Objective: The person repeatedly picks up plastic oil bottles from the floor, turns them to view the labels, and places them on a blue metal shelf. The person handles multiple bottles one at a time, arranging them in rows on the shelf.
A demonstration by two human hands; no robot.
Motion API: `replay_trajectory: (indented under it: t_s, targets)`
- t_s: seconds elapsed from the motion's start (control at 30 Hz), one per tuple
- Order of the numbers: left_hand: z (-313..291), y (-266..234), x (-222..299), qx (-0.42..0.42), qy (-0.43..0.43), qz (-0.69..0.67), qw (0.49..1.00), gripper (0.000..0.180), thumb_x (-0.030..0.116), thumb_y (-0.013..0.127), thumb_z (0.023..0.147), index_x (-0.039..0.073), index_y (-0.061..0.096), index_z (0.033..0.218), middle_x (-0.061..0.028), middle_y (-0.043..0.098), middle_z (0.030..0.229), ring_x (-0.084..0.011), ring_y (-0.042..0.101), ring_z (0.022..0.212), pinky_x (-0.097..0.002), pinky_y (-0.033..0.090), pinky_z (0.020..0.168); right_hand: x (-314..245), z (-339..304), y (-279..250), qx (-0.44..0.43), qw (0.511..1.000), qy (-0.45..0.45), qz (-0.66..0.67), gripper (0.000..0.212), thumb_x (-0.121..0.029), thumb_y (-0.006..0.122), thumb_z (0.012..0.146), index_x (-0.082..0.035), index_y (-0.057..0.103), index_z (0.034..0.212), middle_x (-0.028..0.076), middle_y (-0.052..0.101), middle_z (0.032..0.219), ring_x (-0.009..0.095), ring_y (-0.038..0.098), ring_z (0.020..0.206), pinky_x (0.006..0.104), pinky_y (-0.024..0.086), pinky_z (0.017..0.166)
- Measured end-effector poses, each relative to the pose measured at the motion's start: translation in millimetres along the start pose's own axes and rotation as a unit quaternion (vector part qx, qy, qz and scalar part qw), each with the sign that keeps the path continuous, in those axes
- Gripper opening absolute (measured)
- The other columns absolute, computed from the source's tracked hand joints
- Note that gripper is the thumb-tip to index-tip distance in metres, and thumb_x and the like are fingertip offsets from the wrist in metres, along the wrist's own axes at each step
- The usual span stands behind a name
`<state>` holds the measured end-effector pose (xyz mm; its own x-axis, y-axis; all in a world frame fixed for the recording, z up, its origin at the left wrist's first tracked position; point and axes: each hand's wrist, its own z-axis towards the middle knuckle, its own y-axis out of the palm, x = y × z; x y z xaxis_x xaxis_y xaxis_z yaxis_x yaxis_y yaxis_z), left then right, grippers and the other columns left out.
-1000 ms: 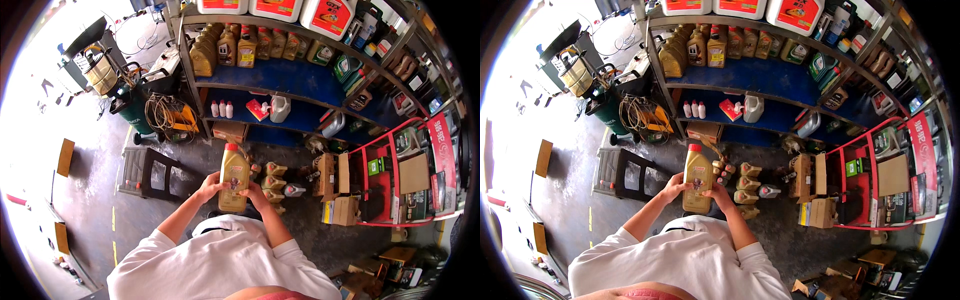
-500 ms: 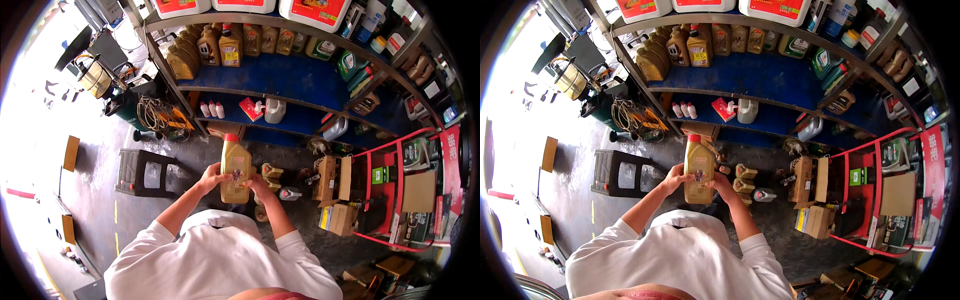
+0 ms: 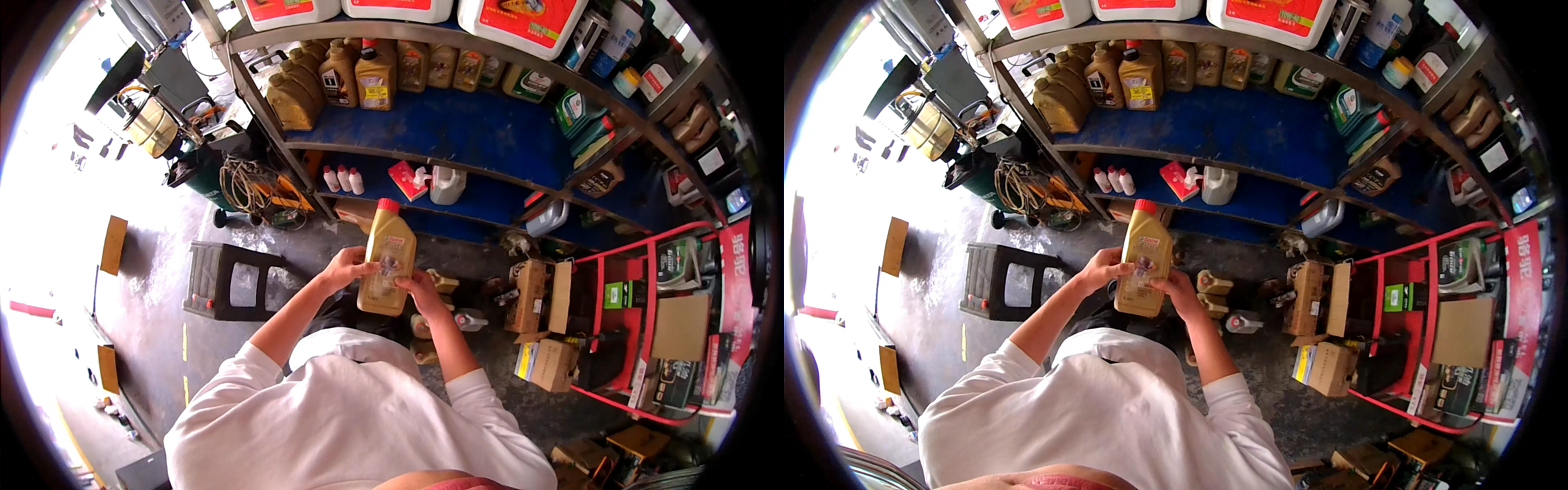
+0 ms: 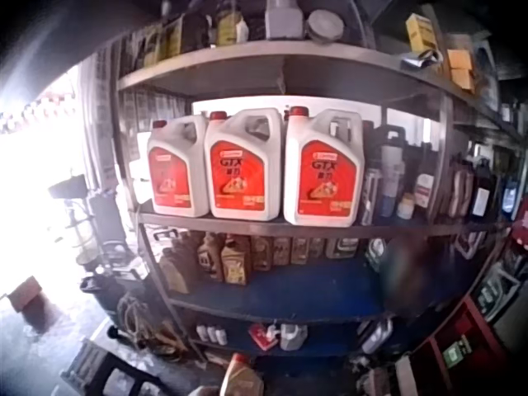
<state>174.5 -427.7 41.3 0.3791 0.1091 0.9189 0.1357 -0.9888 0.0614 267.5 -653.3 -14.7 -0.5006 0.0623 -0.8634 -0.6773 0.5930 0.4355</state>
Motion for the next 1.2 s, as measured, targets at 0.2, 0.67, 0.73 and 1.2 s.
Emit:
replay_trajectory:
  t_s: [0.2, 0.67, 0.73, 1.2]
  targets:
    - [32, -16, 17, 0.006, 0.061, -0.019, 0.998, 0.052, 0.031, 0.079, 0.084, -0.006, 0.065, 0.118, -0.0093, 0.070, 0.106, -0.0154, 0.065, 0.094, -0.0324, 0.052, 0.085, -33, 32, 3, -0.025, 0.999, -0.026, -0.021, 0.050, -0.029, 0.071, 0.085, -0.002, 0.062, 0.126, 0.005, 0.067, 0.119, 0.015, 0.060, 0.110, 0.0324, 0.044, 0.099]
    - [133, -107, 86, -0.013, 0.135, 0.067, 0.988, 0.051, 0.021, 0.083, 0.080, -0.005, 0.063, 0.120, -0.0108, 0.072, 0.102, -0.0158, 0.067, 0.091, -0.0323, 0.054, 0.082, -80, 156, 6, 0.037, 0.994, -0.064, -0.077, 0.069, -0.013, 0.083, 0.079, -0.004, 0.049, 0.139, 0.006, 0.060, 0.130, 0.017, 0.057, 0.117, 0.0340, 0.045, 0.102]
    - [150, -118, 91, -0.026, 0.166, 0.097, 0.981, 0.051, 0.020, 0.083, 0.080, -0.005, 0.063, 0.119, -0.0107, 0.071, 0.102, -0.0158, 0.067, 0.091, -0.0324, 0.054, 0.082, -76, 176, -1, 0.033, 0.991, -0.074, -0.106, 0.068, -0.011, 0.084, 0.078, -0.004, 0.051, 0.136, 0.006, 0.061, 0.129, 0.017, 0.057, 0.117, 0.0348, 0.046, 0.101]
    - [270, -159, 146, 0.002, 0.372, 0.265, 0.890, 0.084, 0.026, 0.085, 0.078, -0.005, 0.045, 0.144, -0.0235, 0.063, 0.126, -0.0338, 0.065, 0.113, -0.0396, 0.052, 0.096, -140, 298, -36, 0.211, 0.895, -0.226, -0.322, 0.068, -0.009, 0.086, 0.073, -0.004, 0.050, 0.131, 0.012, 0.067, 0.121, 0.022, 0.066, 0.110, 0.0359, 0.054, 0.093]
